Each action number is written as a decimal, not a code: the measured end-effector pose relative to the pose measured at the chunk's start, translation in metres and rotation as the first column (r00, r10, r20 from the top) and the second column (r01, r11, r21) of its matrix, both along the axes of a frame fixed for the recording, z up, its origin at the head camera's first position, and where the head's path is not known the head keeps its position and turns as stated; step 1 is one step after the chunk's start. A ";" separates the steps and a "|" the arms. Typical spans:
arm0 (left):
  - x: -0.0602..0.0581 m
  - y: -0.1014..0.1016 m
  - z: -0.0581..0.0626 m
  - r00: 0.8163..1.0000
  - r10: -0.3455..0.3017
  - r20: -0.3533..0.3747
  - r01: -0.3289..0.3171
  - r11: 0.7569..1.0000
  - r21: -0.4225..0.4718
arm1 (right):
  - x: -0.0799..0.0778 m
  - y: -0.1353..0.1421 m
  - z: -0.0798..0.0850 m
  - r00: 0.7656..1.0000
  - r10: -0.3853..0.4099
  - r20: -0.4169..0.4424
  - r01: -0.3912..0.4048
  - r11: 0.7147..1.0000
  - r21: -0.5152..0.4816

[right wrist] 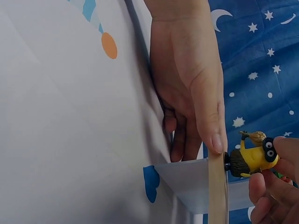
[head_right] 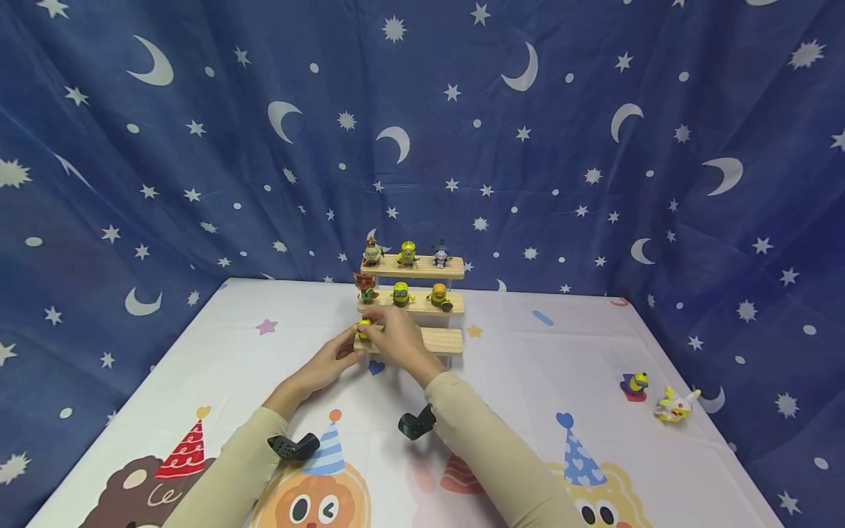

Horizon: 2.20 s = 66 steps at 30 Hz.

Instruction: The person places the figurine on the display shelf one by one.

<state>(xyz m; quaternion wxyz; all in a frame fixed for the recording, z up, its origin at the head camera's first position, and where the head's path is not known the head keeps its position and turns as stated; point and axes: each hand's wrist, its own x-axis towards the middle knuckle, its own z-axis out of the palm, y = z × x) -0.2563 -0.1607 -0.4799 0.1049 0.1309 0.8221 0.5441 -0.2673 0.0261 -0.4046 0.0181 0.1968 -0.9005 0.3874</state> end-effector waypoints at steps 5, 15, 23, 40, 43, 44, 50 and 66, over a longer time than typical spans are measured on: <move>0.000 0.000 0.001 1.000 -0.012 -0.004 0.012 1.000 -0.003 | 0.000 0.001 0.002 1.000 0.015 0.003 -0.015 1.000 -0.012; -0.002 0.000 0.001 1.000 -0.021 -0.018 0.021 1.000 -0.004 | -0.001 0.002 0.006 1.000 0.014 0.004 -0.014 1.000 -0.009; -0.001 0.002 0.001 1.000 -0.003 -0.003 0.003 1.000 0.002 | 0.002 0.005 0.009 1.000 -0.002 0.006 0.002 1.000 -0.013; 0.000 0.001 -0.001 1.000 0.014 0.010 -0.014 1.000 -0.017 | 0.017 0.016 0.025 0.998 -0.007 -0.058 0.005 0.999 -0.036; -0.001 0.000 -0.002 1.000 0.014 0.009 -0.014 1.000 -0.018 | 0.022 0.019 0.028 0.997 -0.001 -0.071 -0.003 0.999 -0.045; -0.001 0.000 -0.002 1.000 0.015 0.008 -0.015 1.000 -0.019 | 0.023 0.020 0.029 0.997 0.002 -0.078 -0.006 0.999 -0.048; -0.001 0.001 -0.003 1.000 0.026 0.017 -0.025 0.999 -0.030 | 0.031 0.028 0.034 0.991 0.016 -0.133 -0.025 0.997 -0.068; -0.002 0.002 -0.006 0.999 0.041 0.008 -0.041 0.998 -0.050 | 0.054 0.061 0.034 0.982 0.013 -0.188 -0.016 1.000 -0.015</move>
